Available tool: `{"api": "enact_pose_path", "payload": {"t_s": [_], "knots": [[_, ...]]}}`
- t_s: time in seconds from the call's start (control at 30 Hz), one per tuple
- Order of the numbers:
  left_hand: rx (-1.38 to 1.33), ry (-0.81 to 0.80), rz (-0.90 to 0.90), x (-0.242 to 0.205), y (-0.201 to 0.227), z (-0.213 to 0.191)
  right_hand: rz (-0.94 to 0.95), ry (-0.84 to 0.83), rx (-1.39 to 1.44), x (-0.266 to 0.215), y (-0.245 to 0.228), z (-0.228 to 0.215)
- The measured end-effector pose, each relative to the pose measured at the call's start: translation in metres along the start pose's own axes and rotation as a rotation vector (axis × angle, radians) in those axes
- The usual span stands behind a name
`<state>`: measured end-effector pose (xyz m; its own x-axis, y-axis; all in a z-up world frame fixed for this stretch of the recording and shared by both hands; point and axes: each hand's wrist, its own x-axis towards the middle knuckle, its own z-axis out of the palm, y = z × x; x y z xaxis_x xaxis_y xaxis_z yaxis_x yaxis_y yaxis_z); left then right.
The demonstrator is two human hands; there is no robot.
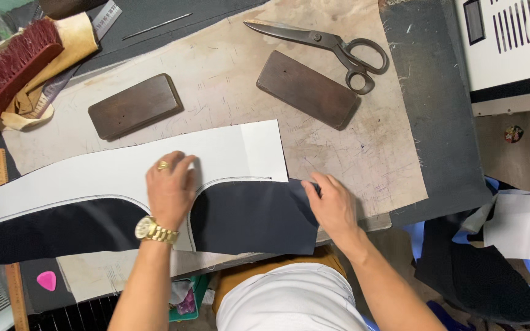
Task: The person cuts a piece of dark fabric using large shears, then uses a pink chalk block and a ruler to mark lines on the fabric, followed by pressing a separate small fabric piece with an iron.
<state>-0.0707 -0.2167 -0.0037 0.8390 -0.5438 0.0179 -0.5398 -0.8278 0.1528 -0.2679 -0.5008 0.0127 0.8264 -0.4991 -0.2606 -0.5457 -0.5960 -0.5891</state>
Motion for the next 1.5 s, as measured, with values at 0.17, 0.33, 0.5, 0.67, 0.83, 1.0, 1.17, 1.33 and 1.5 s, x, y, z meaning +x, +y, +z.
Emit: {"api": "enact_pose_path", "payload": {"t_s": [0.17, 0.33, 0.5, 0.67, 0.83, 1.0, 1.17, 1.33, 1.5], "knots": [[0.145, -0.086, -0.094, 0.010, -0.122, -0.007, -0.119, 0.012, -0.101, 0.037, -0.006, -0.012], [0.042, -0.313, -0.268, 0.032, -0.180, -0.044, -0.460, 0.029, -0.100, 0.112, -0.047, 0.018], [0.102, -0.702, -0.403, 0.036, -0.246, -0.050, -0.485, -0.399, -0.264, 0.154, -0.099, 0.021], [0.271, -0.858, -0.462, 0.000, -0.318, -0.070, -0.353, -0.582, -0.270, 0.168, -0.095, 0.017], [0.426, -0.793, -0.406, -0.044, -0.362, -0.141, -0.489, -0.385, -0.198, 0.136, -0.117, -0.030], [0.679, 0.194, -0.100, -0.117, -0.434, -0.192, -1.098, 0.272, -0.167, 0.049, -0.194, -0.126], [0.402, 0.388, -0.046, -0.153, -0.428, -0.183, -1.156, 0.290, -0.217, -0.003, -0.176, -0.125], [0.689, 0.542, -0.113, -0.173, -0.412, -0.098, -1.083, 0.337, -0.454, -0.025, -0.086, -0.023], [0.673, 0.323, -0.324, -0.203, -0.426, -0.001, -0.782, 0.153, -0.516, -0.059, -0.013, 0.074]]}}
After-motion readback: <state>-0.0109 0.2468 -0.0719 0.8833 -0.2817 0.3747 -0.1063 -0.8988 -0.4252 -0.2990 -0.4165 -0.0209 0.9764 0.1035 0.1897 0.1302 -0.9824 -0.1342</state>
